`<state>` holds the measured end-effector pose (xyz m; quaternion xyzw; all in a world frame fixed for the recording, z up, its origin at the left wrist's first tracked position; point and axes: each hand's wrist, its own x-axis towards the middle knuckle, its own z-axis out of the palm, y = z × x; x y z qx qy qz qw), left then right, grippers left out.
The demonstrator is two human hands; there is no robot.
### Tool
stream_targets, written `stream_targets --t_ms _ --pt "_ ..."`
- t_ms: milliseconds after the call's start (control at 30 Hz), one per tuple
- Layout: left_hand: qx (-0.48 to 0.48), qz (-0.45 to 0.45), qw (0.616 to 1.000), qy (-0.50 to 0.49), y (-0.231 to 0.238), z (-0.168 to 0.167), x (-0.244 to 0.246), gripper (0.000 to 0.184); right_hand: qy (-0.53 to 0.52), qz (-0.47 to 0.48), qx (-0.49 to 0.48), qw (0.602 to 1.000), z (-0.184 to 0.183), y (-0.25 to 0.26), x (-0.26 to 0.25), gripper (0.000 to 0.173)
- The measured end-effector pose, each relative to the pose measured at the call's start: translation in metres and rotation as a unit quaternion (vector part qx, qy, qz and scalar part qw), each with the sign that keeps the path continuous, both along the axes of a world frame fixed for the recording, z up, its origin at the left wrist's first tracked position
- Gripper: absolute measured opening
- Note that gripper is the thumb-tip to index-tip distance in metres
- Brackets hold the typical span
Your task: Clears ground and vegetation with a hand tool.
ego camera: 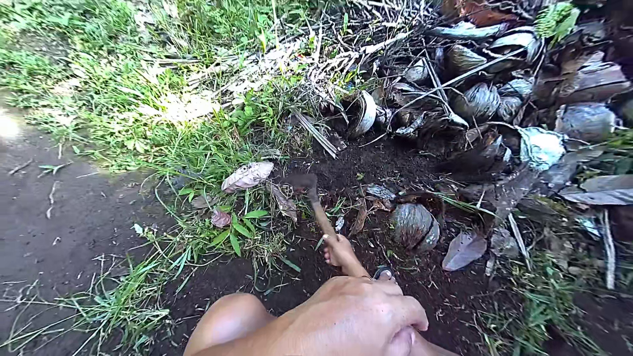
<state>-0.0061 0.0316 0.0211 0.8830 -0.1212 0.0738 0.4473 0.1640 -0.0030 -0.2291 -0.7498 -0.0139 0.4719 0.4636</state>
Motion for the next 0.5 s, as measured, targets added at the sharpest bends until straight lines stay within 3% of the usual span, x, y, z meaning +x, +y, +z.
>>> stream_targets --t_ms 67,167,267,400,433,467,500 --pt "-0.009 -0.003 1.0 -0.005 -0.002 0.001 -0.006 0.02 -0.07 -0.022 0.014 0.997 0.02 -0.012 0.009 0.043" --pt "-0.014 -0.008 1.0 -0.012 -0.003 0.004 -0.012 0.02 -0.182 -0.143 0.107 0.967 0.068 -0.01 0.04 0.041" --pt "-0.016 -0.012 1.0 -0.008 -0.001 0.006 -0.012 0.021 -0.271 -0.297 0.261 0.877 0.116 0.0 0.079 0.035" --pt "-0.036 -0.013 0.999 -0.012 -0.001 0.005 -0.011 0.022 -0.256 -0.466 0.412 0.74 0.142 0.038 0.107 0.032" --pt "-0.038 -0.013 0.999 -0.014 -0.001 0.004 -0.008 0.022 -0.257 -0.477 0.409 0.735 0.133 0.05 0.1 0.031" --pt "-0.038 -0.014 0.999 -0.014 -0.001 0.003 -0.005 0.022 -0.258 -0.463 0.38 0.758 0.113 0.061 0.086 0.031" --pt "-0.035 -0.015 0.999 -0.013 -0.001 0.001 -0.002 0.022 -0.249 -0.423 0.32 0.81 0.082 0.069 0.067 0.034"
